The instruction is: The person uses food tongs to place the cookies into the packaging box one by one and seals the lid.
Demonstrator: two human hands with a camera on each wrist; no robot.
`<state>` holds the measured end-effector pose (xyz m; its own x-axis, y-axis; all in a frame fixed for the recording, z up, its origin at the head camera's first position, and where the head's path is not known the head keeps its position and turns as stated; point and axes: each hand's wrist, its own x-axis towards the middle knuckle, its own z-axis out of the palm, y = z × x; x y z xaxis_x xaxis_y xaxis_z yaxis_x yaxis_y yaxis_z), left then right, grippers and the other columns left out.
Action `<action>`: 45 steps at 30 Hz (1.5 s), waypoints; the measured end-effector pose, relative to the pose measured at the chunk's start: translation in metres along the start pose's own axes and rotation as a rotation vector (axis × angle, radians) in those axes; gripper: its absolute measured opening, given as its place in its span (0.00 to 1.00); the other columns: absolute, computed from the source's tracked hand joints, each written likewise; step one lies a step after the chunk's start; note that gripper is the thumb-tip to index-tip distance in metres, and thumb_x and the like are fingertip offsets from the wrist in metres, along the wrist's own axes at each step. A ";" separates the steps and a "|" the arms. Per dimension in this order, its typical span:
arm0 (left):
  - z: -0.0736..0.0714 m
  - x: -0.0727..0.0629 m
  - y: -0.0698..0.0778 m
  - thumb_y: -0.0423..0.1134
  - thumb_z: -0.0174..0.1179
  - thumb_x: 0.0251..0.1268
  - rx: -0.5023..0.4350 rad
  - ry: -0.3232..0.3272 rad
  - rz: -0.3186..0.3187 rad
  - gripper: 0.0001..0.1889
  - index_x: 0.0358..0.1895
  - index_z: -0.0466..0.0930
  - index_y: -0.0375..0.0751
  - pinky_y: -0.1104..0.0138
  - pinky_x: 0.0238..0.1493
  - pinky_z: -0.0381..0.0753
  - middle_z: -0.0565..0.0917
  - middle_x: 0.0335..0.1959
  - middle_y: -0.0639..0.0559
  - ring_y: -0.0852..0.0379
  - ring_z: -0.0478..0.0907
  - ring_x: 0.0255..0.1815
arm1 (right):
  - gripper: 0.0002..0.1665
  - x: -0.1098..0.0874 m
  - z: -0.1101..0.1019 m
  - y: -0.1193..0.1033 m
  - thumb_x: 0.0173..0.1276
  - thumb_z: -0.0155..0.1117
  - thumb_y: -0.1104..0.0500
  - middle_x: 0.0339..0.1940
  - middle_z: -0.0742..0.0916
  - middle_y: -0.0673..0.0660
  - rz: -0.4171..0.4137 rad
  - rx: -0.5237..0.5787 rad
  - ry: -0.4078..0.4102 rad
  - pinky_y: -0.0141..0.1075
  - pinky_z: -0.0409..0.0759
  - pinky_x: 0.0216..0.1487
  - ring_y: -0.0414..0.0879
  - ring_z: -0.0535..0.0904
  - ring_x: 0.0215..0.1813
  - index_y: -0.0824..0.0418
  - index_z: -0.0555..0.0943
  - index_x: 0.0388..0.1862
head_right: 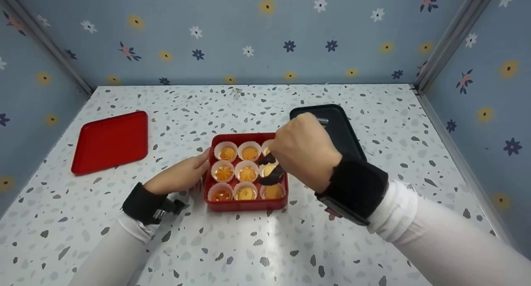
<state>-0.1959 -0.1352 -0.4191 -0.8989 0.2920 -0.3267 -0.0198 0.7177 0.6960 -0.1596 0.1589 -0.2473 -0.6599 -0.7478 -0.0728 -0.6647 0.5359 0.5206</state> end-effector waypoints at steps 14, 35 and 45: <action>0.001 0.001 -0.001 0.46 0.29 0.83 0.038 0.016 0.043 0.29 0.80 0.44 0.39 0.60 0.22 0.75 0.76 0.22 0.46 0.53 0.72 0.17 | 0.15 -0.016 0.014 0.042 0.54 0.78 0.60 0.17 0.74 0.52 0.095 0.181 0.012 0.40 0.69 0.16 0.46 0.66 0.17 0.58 0.77 0.23; 0.001 0.001 0.000 0.46 0.31 0.83 0.025 0.009 0.034 0.29 0.80 0.42 0.41 0.60 0.22 0.75 0.77 0.23 0.44 0.51 0.73 0.17 | 0.08 -0.039 0.084 0.090 0.61 0.71 0.61 0.20 0.78 0.52 0.389 0.366 -0.008 0.49 0.69 0.14 0.54 0.76 0.20 0.58 0.78 0.29; 0.001 0.000 -0.001 0.48 0.28 0.83 0.013 0.017 0.021 0.29 0.80 0.47 0.42 0.61 0.18 0.72 0.79 0.22 0.42 0.51 0.72 0.15 | 0.12 -0.048 0.136 0.089 0.68 0.64 0.57 0.26 0.83 0.65 0.626 0.505 0.028 0.57 0.70 0.18 0.66 0.78 0.27 0.67 0.79 0.39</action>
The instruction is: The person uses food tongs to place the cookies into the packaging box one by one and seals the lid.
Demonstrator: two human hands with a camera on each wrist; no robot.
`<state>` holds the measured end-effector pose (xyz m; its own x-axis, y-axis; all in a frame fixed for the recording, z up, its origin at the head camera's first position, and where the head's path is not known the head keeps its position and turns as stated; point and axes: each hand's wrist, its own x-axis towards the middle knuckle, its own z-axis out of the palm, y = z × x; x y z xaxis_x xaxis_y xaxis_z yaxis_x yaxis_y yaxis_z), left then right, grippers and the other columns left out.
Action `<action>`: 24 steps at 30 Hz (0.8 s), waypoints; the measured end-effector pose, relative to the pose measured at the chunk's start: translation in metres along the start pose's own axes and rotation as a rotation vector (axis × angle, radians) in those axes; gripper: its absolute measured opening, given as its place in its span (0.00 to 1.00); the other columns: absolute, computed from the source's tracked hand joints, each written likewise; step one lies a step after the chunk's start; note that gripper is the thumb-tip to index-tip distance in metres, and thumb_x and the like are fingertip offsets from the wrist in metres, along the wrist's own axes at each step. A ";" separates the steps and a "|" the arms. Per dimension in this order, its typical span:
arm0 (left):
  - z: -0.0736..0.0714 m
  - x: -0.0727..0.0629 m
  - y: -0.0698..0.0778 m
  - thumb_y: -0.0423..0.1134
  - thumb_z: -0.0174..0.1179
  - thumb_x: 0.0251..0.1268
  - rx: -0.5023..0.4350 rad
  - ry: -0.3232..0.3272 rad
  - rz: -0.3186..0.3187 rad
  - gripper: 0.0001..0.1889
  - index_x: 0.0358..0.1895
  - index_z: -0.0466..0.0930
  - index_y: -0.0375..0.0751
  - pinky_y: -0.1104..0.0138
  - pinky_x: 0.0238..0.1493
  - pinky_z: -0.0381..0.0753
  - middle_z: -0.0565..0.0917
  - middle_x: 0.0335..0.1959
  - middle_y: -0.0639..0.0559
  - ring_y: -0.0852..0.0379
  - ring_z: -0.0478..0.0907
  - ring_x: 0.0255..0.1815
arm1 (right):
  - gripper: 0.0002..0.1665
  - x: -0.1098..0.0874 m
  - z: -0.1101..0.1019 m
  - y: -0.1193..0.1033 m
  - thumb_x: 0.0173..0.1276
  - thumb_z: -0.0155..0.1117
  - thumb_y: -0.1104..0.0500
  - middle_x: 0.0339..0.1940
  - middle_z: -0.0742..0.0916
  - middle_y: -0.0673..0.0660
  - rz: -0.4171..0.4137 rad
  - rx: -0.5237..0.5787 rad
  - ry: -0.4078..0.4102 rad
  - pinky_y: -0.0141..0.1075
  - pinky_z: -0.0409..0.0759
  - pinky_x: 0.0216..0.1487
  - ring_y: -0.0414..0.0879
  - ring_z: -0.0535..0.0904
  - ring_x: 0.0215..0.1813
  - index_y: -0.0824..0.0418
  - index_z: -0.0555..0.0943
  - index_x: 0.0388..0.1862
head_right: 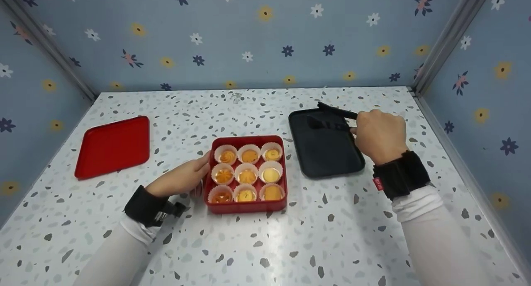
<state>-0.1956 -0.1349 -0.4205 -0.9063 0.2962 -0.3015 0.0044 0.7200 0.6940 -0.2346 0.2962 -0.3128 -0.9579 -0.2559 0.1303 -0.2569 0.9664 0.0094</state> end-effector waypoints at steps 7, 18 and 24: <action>0.000 0.000 -0.001 0.54 0.22 0.82 -0.026 0.008 0.001 0.32 0.78 0.54 0.41 0.60 0.21 0.75 0.76 0.20 0.46 0.52 0.73 0.16 | 0.18 0.000 0.039 0.035 0.71 0.61 0.57 0.27 0.81 0.75 0.170 0.109 0.066 0.62 0.69 0.21 0.73 0.77 0.27 0.75 0.77 0.38; 0.001 0.000 -0.001 0.53 0.22 0.82 -0.023 0.011 0.011 0.31 0.79 0.52 0.40 0.59 0.22 0.76 0.75 0.22 0.46 0.52 0.73 0.17 | 0.29 -0.006 0.082 0.074 0.77 0.52 0.52 0.28 0.80 0.80 0.446 0.187 -0.133 0.59 0.76 0.22 0.75 0.79 0.31 0.81 0.77 0.32; 0.002 0.000 -0.001 0.49 0.26 0.83 0.011 0.025 0.026 0.29 0.80 0.49 0.40 0.60 0.23 0.75 0.74 0.23 0.46 0.53 0.72 0.17 | 0.28 -0.009 0.087 0.079 0.77 0.50 0.53 0.26 0.81 0.76 0.451 0.205 -0.156 0.56 0.75 0.21 0.73 0.79 0.30 0.78 0.77 0.31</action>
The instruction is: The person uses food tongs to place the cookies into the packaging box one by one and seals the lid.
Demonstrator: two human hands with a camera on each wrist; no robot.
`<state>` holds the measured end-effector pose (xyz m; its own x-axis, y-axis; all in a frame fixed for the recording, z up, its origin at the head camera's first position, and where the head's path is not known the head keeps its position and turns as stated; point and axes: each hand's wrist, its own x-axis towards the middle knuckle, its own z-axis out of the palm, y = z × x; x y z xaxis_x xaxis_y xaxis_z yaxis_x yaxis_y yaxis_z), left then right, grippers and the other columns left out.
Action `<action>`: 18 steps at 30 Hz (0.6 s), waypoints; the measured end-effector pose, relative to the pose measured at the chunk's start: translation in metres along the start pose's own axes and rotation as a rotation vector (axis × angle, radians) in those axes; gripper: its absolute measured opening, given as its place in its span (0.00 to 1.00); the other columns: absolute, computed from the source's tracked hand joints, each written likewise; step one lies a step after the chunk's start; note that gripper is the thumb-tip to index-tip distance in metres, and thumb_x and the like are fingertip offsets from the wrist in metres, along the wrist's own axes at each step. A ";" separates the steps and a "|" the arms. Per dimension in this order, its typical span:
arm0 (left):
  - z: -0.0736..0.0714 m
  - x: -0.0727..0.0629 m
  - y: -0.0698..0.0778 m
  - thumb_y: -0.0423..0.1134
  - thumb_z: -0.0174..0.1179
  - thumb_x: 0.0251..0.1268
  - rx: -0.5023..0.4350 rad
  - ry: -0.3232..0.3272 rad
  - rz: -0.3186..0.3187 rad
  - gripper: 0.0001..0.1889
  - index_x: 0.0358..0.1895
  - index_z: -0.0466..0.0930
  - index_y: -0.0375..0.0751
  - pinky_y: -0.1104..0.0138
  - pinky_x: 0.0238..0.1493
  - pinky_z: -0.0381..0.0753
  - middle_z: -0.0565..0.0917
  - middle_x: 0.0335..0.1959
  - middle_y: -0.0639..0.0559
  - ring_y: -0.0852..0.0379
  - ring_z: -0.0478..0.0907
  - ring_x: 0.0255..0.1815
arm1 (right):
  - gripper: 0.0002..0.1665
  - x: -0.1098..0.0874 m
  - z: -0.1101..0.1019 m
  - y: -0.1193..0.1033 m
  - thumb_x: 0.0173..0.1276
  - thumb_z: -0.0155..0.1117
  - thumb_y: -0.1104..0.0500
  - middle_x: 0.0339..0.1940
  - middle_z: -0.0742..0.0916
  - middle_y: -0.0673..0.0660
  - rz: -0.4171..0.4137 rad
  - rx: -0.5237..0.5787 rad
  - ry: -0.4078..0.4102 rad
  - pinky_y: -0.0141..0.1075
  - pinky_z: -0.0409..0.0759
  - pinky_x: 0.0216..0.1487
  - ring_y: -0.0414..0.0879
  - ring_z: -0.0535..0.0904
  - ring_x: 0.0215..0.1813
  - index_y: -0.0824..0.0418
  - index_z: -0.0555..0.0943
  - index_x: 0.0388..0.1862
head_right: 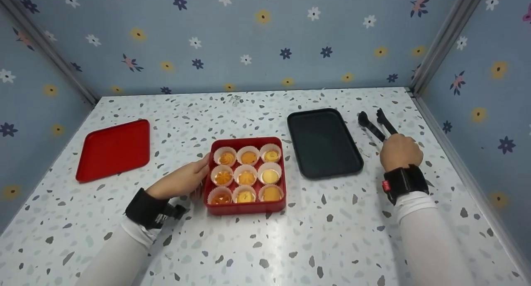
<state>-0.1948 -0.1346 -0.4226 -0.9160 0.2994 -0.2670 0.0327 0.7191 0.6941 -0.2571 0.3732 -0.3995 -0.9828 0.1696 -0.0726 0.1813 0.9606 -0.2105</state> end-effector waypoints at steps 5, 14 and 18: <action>0.000 0.001 0.001 0.55 0.21 0.82 -0.026 -0.002 -0.043 0.32 0.79 0.53 0.42 0.61 0.19 0.73 0.74 0.21 0.47 0.53 0.71 0.16 | 0.28 -0.001 -0.001 0.000 0.77 0.51 0.52 0.26 0.80 0.77 -0.005 0.014 0.034 0.55 0.75 0.19 0.73 0.79 0.29 0.78 0.76 0.31; 0.000 -0.001 0.000 0.54 0.23 0.82 -0.032 -0.006 -0.044 0.31 0.80 0.50 0.43 0.60 0.22 0.74 0.75 0.22 0.46 0.52 0.72 0.17 | 0.30 -0.002 0.008 0.000 0.78 0.49 0.54 0.36 0.78 0.85 0.003 0.003 0.006 0.67 0.77 0.32 0.80 0.77 0.37 0.86 0.75 0.39; 0.000 0.000 0.000 0.53 0.24 0.82 -0.034 -0.007 -0.034 0.30 0.80 0.48 0.44 0.59 0.24 0.75 0.75 0.23 0.46 0.52 0.71 0.18 | 0.33 -0.004 0.012 -0.001 0.76 0.50 0.51 0.40 0.77 0.87 0.045 -0.026 -0.025 0.71 0.75 0.39 0.82 0.75 0.42 0.87 0.73 0.43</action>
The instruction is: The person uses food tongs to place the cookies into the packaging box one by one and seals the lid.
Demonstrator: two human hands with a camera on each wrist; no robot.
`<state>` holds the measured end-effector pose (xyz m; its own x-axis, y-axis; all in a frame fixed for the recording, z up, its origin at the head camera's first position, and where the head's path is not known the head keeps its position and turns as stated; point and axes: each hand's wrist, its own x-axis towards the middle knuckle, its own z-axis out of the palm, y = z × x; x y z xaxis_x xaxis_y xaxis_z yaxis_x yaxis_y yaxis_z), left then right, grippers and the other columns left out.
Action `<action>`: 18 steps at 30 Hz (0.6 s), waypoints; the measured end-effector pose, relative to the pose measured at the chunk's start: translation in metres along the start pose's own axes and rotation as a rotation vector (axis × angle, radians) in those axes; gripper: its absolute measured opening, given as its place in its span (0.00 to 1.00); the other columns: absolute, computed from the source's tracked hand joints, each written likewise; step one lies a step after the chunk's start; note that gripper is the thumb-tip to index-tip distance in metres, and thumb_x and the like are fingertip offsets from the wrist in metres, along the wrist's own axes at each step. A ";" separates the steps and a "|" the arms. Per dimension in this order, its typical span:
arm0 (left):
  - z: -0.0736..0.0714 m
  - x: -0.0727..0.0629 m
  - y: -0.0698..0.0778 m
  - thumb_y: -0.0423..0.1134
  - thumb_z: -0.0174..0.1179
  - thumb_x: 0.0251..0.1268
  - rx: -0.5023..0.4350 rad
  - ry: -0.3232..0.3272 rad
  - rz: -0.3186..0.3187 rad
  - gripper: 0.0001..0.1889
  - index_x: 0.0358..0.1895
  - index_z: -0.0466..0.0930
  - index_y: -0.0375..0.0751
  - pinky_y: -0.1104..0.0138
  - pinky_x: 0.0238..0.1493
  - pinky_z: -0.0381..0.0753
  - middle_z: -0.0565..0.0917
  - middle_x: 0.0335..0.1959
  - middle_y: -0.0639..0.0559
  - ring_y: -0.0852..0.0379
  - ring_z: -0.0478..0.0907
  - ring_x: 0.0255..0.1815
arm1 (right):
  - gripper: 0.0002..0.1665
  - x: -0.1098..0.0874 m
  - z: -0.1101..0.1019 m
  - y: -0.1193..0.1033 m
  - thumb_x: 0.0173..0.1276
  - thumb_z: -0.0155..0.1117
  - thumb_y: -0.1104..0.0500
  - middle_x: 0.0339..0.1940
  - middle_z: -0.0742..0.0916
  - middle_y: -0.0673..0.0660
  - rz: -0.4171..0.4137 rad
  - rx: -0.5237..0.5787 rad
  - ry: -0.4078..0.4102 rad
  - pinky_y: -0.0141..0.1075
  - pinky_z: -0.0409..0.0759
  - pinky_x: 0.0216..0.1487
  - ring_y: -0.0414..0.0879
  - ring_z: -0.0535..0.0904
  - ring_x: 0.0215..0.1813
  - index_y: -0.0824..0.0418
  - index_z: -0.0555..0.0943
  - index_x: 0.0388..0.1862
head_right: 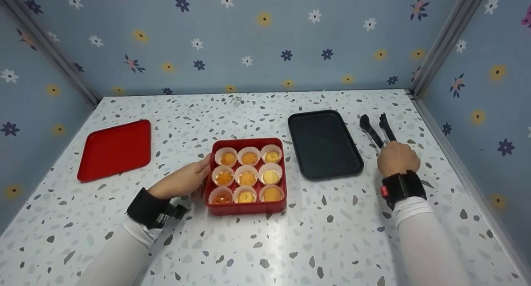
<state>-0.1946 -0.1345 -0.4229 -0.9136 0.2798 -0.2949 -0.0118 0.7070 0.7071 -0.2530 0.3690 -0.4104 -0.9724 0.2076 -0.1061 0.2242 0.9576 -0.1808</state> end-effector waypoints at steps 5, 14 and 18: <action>0.000 0.001 0.000 0.53 0.24 0.83 -0.005 -0.005 -0.013 0.30 0.80 0.48 0.45 0.60 0.22 0.74 0.75 0.21 0.46 0.53 0.71 0.17 | 0.29 -0.003 0.004 0.003 0.72 0.53 0.51 0.28 0.80 0.78 -0.033 -0.008 -0.040 0.61 0.76 0.28 0.75 0.78 0.32 0.82 0.76 0.35; 0.001 0.001 0.001 0.48 0.27 0.83 0.015 0.010 0.030 0.29 0.80 0.46 0.40 0.60 0.26 0.74 0.74 0.22 0.47 0.52 0.72 0.18 | 0.31 -0.020 0.000 -0.015 0.73 0.57 0.47 0.26 0.80 0.76 -0.051 -0.041 0.083 0.57 0.74 0.23 0.72 0.79 0.30 0.79 0.77 0.35; 0.001 0.001 0.001 0.47 0.28 0.83 0.023 0.012 0.018 0.29 0.80 0.45 0.40 0.59 0.27 0.75 0.75 0.23 0.46 0.52 0.72 0.18 | 0.24 -0.046 -0.004 -0.052 0.76 0.55 0.52 0.43 0.82 0.79 -0.227 0.107 0.214 0.58 0.75 0.24 0.72 0.79 0.31 0.75 0.80 0.52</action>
<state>-0.1953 -0.1330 -0.4232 -0.9184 0.2852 -0.2744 0.0142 0.7167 0.6972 -0.2205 0.3107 -0.3919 -0.9873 0.0389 0.1543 -0.0058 0.9602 -0.2792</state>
